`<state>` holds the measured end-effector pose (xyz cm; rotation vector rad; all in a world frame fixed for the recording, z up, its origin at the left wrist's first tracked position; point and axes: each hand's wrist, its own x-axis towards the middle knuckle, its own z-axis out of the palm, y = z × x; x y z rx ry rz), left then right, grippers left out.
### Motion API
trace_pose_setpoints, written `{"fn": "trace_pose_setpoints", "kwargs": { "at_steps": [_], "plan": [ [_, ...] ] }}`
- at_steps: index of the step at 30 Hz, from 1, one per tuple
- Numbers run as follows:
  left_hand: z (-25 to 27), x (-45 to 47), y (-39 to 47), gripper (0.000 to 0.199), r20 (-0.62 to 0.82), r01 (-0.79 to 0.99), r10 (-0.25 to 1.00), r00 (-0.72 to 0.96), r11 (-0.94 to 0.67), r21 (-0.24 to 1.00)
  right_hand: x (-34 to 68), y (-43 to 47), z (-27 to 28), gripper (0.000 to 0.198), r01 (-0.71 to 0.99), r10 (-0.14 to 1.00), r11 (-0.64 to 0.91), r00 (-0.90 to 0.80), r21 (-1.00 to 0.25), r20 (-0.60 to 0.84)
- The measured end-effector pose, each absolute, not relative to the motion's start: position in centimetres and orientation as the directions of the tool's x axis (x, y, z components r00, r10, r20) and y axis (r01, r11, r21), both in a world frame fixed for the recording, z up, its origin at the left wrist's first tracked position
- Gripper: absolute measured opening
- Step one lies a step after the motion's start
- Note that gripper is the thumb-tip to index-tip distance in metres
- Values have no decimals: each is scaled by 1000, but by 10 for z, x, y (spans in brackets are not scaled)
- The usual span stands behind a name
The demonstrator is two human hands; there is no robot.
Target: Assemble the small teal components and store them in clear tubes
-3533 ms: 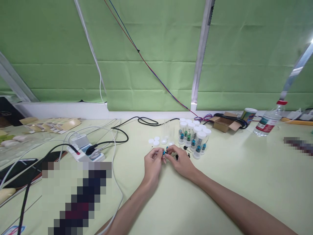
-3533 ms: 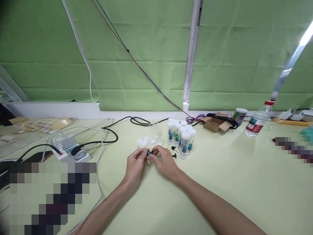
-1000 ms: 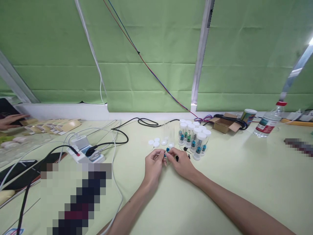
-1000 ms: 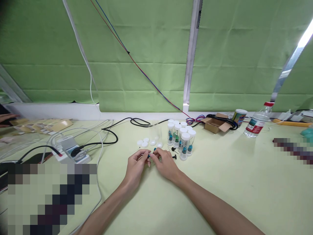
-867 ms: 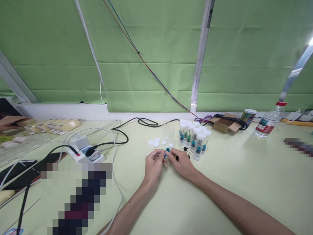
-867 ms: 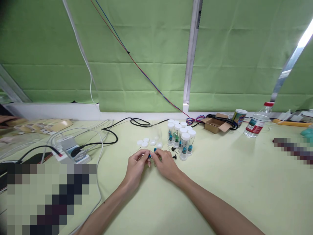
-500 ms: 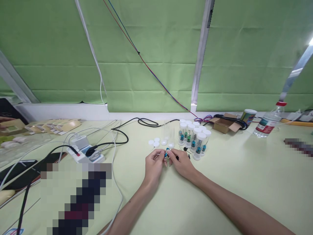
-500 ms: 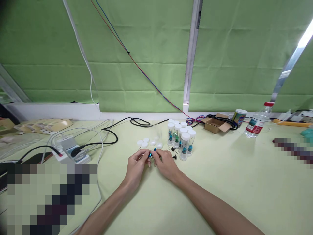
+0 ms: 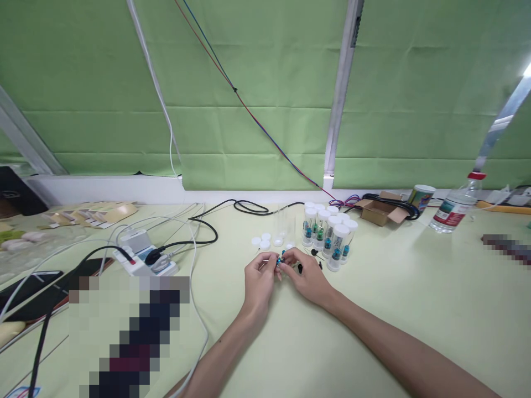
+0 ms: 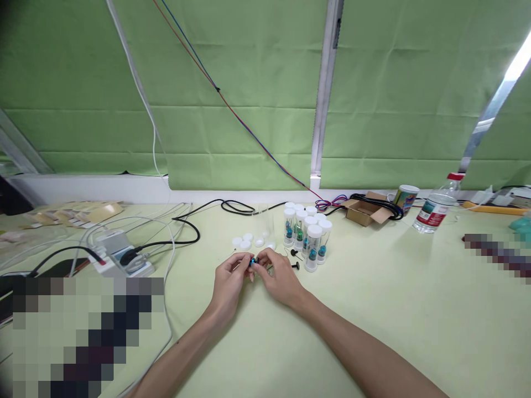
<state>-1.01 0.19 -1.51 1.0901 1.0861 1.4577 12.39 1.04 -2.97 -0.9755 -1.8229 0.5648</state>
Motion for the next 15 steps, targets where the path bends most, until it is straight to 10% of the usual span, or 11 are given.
{"fn": "trace_pose_setpoints", "kwargs": {
  "at_steps": [15],
  "plan": [
    [-12,-10,-1,19,113,-155,991,-68,-123,980,124,13,-29,43,437,842,537,-234,-722,485]
  ]
}}
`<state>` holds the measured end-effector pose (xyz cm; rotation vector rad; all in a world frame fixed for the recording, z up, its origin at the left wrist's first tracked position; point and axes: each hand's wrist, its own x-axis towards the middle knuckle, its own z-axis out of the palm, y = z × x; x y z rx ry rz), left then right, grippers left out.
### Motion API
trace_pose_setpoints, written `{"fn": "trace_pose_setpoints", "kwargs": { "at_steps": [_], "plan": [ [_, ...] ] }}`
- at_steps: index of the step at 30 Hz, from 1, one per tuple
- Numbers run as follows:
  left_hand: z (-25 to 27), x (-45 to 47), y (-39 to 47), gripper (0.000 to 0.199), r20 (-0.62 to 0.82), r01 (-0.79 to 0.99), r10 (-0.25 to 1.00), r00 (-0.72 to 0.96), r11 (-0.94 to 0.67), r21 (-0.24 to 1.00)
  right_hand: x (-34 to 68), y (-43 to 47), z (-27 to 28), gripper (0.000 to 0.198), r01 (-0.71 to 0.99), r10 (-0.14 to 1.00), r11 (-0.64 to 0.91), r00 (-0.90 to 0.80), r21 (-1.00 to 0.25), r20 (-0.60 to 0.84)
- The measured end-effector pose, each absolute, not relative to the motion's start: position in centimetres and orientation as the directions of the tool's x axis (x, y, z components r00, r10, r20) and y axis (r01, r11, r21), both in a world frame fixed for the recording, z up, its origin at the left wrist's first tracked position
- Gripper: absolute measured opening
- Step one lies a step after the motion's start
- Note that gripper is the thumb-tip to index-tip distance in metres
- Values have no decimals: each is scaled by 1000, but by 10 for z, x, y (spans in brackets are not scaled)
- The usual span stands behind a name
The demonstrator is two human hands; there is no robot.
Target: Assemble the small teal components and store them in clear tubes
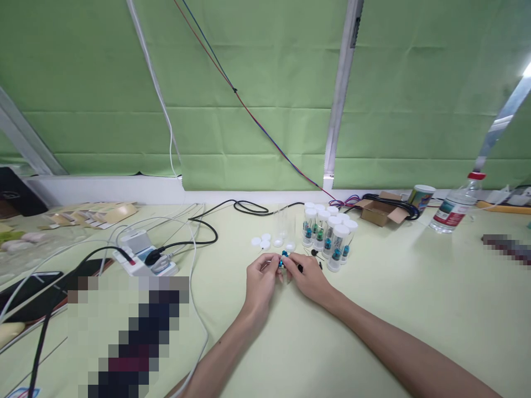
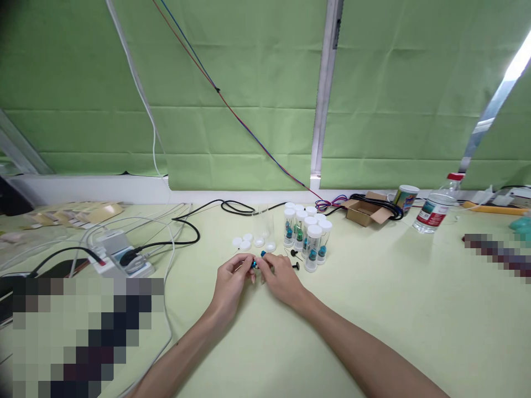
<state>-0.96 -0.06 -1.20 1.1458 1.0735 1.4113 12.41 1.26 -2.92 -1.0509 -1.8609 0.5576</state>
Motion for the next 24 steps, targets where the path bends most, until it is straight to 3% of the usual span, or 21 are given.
{"fn": "trace_pose_setpoints", "kwargs": {
  "at_steps": [6,12,19,24],
  "plan": [
    [-14,-9,1,21,123,-155,990,-69,-132,979,124,13,-29,47,438,858,512,-213,-739,468],
    [-17,-12,4,25,106,-164,987,-123,-125,978,123,8,-26,14,403,849,524,-176,-751,498],
    [-15,-11,2,22,88,-183,990,-110,-107,977,124,8,-26,5,375,826,563,-229,-736,515],
    [-13,-10,1,20,97,-167,991,-89,-111,980,124,10,-28,17,398,838,545,-233,-738,493]
  ]
}}
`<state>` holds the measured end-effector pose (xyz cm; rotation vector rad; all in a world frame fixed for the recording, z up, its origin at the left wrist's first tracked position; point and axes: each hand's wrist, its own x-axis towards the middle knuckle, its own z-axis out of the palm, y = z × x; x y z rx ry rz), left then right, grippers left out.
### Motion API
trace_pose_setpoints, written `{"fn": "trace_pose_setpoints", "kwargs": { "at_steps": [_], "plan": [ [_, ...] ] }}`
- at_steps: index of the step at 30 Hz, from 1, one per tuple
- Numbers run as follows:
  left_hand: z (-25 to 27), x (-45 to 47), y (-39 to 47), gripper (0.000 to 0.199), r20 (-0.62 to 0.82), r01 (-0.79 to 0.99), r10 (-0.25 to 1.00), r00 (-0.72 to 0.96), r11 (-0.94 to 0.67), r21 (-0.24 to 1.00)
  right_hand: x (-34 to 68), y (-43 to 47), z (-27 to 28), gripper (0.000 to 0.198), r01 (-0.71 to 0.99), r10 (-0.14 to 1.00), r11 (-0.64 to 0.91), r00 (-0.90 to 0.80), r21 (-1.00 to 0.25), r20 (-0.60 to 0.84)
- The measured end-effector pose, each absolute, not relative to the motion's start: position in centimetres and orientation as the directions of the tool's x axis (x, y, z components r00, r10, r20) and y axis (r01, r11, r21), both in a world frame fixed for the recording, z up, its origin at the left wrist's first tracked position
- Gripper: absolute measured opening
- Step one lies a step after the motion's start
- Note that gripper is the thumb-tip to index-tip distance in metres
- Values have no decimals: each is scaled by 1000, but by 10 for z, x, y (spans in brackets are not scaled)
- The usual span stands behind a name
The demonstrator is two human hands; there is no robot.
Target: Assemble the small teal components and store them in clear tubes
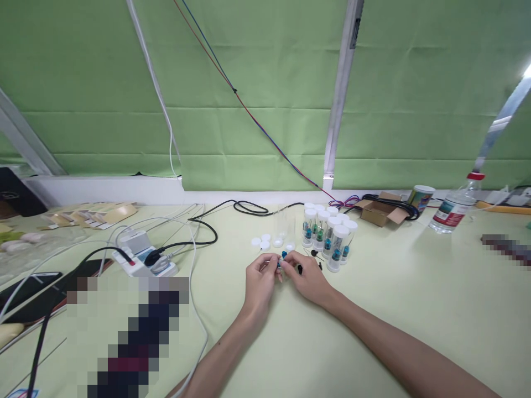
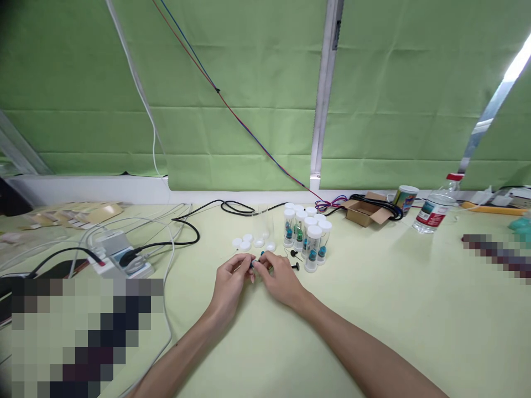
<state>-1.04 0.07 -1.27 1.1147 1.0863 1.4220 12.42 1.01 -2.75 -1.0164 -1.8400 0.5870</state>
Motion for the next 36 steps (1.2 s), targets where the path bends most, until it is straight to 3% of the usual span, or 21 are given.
{"fn": "trace_pose_setpoints", "kwargs": {
  "at_steps": [6,11,16,22,32,36],
  "plan": [
    [-15,-10,1,19,106,-162,993,-61,-114,980,124,12,-28,44,419,844,536,-249,-732,476],
    [-16,-10,2,20,122,-151,991,-56,-129,980,123,14,-30,51,428,844,536,-251,-728,475],
    [-16,-10,3,21,118,-167,990,-77,-129,977,123,12,-29,46,446,857,512,-208,-734,472],
    [-16,-11,3,20,89,-167,987,-132,-110,980,123,8,-26,12,425,861,507,-194,-750,471],
    [-12,-10,0,19,67,-187,991,-113,-87,978,125,10,-30,6,407,836,549,-256,-730,486],
    [-12,-10,0,18,61,-189,993,-101,-79,979,124,11,-30,14,397,841,542,-262,-741,474]
  ]
}}
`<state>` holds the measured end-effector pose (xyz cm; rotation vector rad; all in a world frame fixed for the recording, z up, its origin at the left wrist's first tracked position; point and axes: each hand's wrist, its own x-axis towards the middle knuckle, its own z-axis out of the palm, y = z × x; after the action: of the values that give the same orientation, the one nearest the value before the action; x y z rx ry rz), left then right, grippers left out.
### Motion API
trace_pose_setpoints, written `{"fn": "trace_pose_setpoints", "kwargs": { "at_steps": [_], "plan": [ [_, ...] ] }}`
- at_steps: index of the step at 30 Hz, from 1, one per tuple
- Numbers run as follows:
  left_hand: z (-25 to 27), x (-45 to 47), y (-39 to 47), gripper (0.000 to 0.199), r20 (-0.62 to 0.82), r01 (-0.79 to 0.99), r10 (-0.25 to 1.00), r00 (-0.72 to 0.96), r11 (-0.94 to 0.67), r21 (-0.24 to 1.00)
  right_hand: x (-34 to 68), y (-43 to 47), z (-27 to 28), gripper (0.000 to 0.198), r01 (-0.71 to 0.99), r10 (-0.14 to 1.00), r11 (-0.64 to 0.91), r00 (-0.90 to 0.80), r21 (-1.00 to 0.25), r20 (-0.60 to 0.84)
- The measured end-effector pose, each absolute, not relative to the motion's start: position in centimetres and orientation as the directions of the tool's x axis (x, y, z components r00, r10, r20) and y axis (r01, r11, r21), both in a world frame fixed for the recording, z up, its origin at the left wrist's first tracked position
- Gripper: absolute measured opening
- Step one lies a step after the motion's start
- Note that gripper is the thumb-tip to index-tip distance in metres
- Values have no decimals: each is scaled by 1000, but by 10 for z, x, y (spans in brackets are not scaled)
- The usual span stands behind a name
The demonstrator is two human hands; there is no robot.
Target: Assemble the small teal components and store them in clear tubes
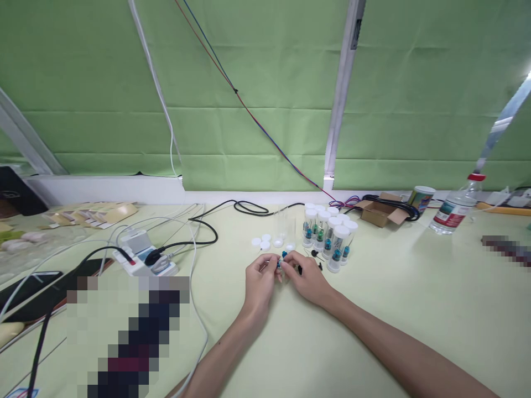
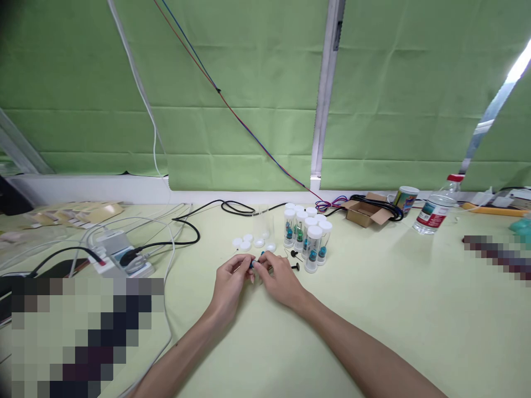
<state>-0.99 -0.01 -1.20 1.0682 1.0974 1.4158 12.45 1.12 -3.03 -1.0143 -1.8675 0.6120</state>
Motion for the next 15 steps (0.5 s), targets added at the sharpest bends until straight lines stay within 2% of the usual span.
{"fn": "trace_pose_setpoints", "kwargs": {
  "at_steps": [9,15],
  "plan": [
    [-16,-10,2,19,80,-139,995,-64,-88,986,124,14,-31,45,409,840,543,-265,-734,473],
    [-15,-9,1,19,81,-133,995,-59,-88,987,124,15,-32,48,430,843,536,-232,-726,486]
  ]
}}
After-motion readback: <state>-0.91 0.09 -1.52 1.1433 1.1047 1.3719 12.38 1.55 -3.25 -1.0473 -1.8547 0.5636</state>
